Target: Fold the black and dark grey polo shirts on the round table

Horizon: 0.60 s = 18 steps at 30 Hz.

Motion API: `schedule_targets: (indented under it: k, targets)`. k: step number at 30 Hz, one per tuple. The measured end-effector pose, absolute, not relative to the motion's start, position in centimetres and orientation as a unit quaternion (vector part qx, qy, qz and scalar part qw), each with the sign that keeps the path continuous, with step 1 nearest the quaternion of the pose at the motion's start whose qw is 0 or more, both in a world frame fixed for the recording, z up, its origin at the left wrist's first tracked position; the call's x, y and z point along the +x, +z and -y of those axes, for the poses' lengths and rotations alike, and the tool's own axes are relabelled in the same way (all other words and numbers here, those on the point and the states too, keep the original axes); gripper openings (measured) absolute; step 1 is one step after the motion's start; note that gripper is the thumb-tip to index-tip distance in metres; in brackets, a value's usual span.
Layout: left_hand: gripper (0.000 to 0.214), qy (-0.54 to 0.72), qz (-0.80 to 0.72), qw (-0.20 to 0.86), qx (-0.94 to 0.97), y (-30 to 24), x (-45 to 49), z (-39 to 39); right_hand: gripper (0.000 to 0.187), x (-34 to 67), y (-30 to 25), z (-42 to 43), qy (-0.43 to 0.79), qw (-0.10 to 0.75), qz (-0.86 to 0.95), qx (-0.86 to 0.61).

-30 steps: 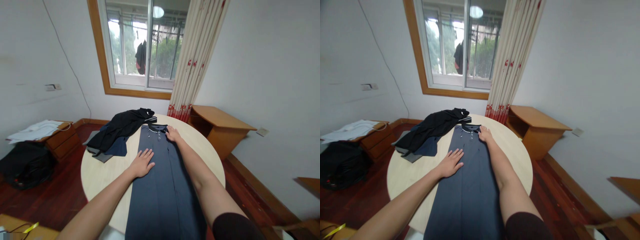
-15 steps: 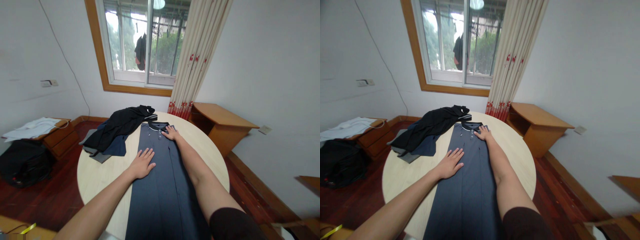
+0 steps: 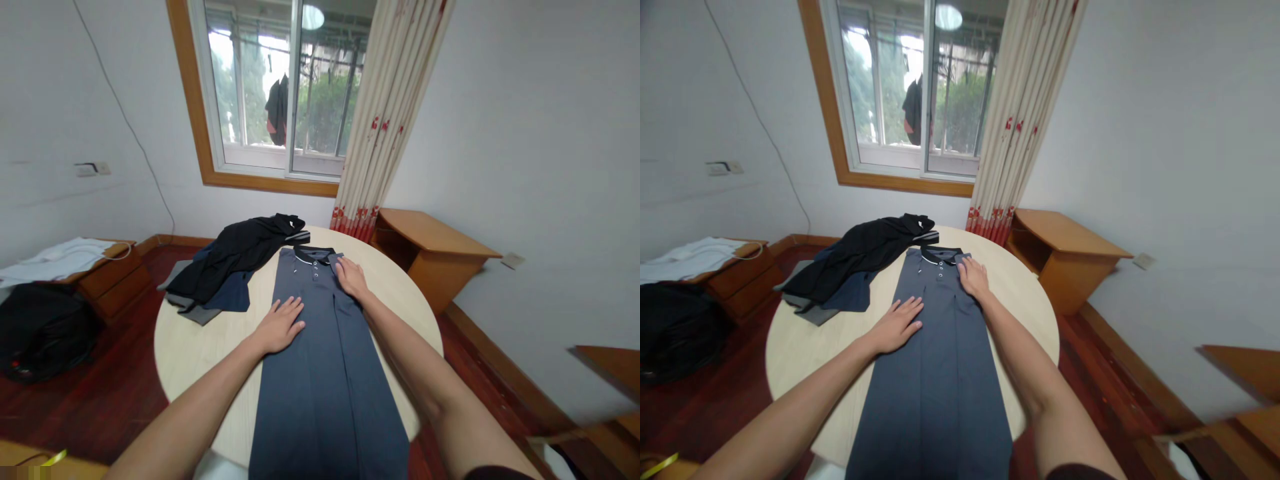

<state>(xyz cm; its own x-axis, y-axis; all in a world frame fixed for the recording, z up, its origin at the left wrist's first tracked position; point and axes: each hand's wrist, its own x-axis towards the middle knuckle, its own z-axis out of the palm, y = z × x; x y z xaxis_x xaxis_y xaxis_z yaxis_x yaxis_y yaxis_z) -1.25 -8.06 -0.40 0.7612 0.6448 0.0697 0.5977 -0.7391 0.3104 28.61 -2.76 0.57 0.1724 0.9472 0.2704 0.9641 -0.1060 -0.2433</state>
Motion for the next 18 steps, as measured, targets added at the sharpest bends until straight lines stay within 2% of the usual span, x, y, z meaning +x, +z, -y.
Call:
schedule_targets:
  k: [3, 8, 13, 15, 18]
  targets:
    - [0.05, 0.115, -0.314, 0.158, 0.929, -0.1, -3.0, 7.9, 0.053, 29.3, 0.5, 7.6, -0.04, 0.222, 0.669, -0.708]
    - [0.048, 0.135, -0.287, 0.162, 0.934, 0.6, -6.6, 8.5, 0.051, 29.4, -1.0, 15.7, 0.001, 0.177, 0.742, -0.647]
    - [0.055, 0.101, -0.247, 0.187, 0.945, 1.9, -8.7, 9.7, 0.049, 29.8, -0.5, 18.6, 0.012, 0.17, 0.743, -0.647]
    - [0.051, 0.092, -0.223, 0.211, 0.947, 2.3, -9.1, 10.1, 0.052, 30.3, 0.2, 19.4, 0.023, 0.176, 0.761, -0.624]
    - [0.043, 0.076, -0.197, 0.237, 0.948, 2.7, -9.5, 10.7, 0.047, 30.7, 1.3, 21.2, 0.053, 0.174, 0.791, -0.584]
